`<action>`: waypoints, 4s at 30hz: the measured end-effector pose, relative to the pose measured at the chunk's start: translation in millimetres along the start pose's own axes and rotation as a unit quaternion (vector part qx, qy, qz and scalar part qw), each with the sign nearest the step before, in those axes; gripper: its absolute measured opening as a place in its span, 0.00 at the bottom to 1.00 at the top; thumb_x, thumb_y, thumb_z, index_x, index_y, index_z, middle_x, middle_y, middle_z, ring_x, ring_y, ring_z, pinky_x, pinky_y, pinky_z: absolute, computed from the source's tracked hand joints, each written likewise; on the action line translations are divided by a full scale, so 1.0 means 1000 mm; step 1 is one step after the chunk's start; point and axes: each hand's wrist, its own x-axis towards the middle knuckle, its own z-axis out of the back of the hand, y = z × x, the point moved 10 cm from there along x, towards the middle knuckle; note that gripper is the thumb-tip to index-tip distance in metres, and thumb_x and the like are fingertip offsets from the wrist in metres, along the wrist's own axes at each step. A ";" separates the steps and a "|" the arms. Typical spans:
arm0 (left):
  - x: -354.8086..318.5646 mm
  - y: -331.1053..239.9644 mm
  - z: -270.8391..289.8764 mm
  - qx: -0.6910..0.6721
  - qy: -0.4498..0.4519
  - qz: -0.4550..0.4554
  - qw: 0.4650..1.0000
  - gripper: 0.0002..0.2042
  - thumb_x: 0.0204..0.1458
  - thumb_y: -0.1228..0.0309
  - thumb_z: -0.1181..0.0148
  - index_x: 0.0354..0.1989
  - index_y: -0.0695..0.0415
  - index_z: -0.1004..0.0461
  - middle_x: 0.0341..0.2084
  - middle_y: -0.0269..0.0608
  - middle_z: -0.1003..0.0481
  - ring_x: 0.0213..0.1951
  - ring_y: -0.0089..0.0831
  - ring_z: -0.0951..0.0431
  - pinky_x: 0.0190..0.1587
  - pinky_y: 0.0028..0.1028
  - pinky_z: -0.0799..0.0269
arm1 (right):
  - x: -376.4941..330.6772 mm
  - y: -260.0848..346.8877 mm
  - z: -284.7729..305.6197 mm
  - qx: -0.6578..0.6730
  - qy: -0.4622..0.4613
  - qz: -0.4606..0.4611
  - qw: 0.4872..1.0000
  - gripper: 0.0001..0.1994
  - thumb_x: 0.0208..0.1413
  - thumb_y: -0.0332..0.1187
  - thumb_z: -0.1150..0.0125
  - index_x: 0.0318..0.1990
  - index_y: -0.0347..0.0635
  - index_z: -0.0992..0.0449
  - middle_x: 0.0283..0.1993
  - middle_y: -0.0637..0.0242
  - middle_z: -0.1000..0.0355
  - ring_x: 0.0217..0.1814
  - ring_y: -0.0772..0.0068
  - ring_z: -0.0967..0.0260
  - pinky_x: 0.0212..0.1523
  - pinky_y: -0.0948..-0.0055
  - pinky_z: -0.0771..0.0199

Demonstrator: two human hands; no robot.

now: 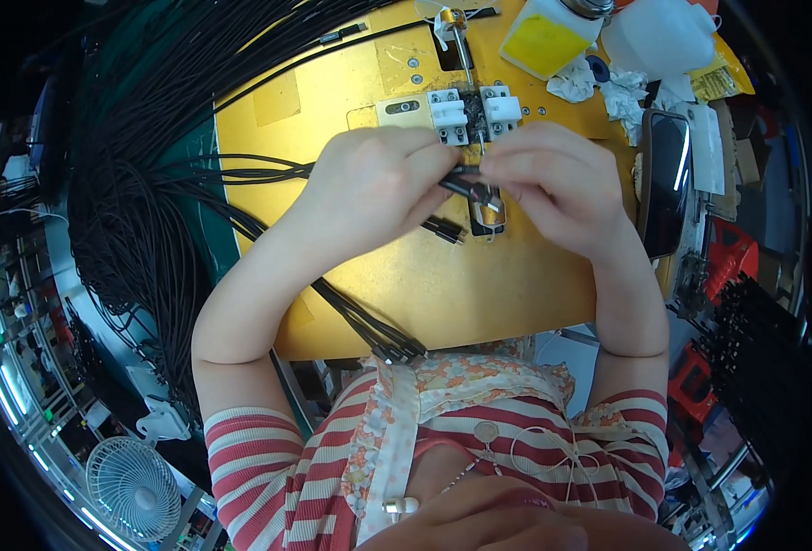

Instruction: Manually assembling and organizing black cables using a dedicated workbench jig.

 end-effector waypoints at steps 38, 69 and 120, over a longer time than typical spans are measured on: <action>0.007 0.030 -0.003 0.036 -0.065 -0.010 0.997 0.19 0.43 0.78 0.39 0.48 0.55 0.24 0.35 0.40 0.30 0.36 0.36 0.26 0.39 0.30 0.27 | 0.000 -0.019 0.003 -0.050 0.016 -0.037 0.998 0.07 0.43 0.20 0.35 0.32 0.37 0.23 0.33 0.64 0.28 0.35 0.66 0.28 0.34 0.72 0.27; 0.005 0.026 -0.004 0.142 -0.059 -0.015 0.988 0.22 0.45 0.79 0.41 0.51 0.48 0.24 0.31 0.35 0.27 0.29 0.29 0.25 0.31 0.26 0.26 | -0.011 -0.083 -0.004 -0.008 -0.028 -0.237 0.971 0.05 0.50 0.26 0.36 0.33 0.34 0.22 0.31 0.67 0.34 0.28 0.76 0.34 0.29 0.78 0.35; -0.007 0.134 0.034 0.189 -0.084 0.188 0.960 0.07 0.47 0.73 0.44 0.35 0.60 0.29 0.37 0.47 0.27 0.38 0.45 0.24 0.40 0.37 0.26 | -0.003 -0.038 -0.001 -0.193 -0.008 -0.044 0.980 0.03 0.46 0.25 0.39 0.30 0.36 0.24 0.32 0.65 0.33 0.35 0.65 0.32 0.37 0.68 0.30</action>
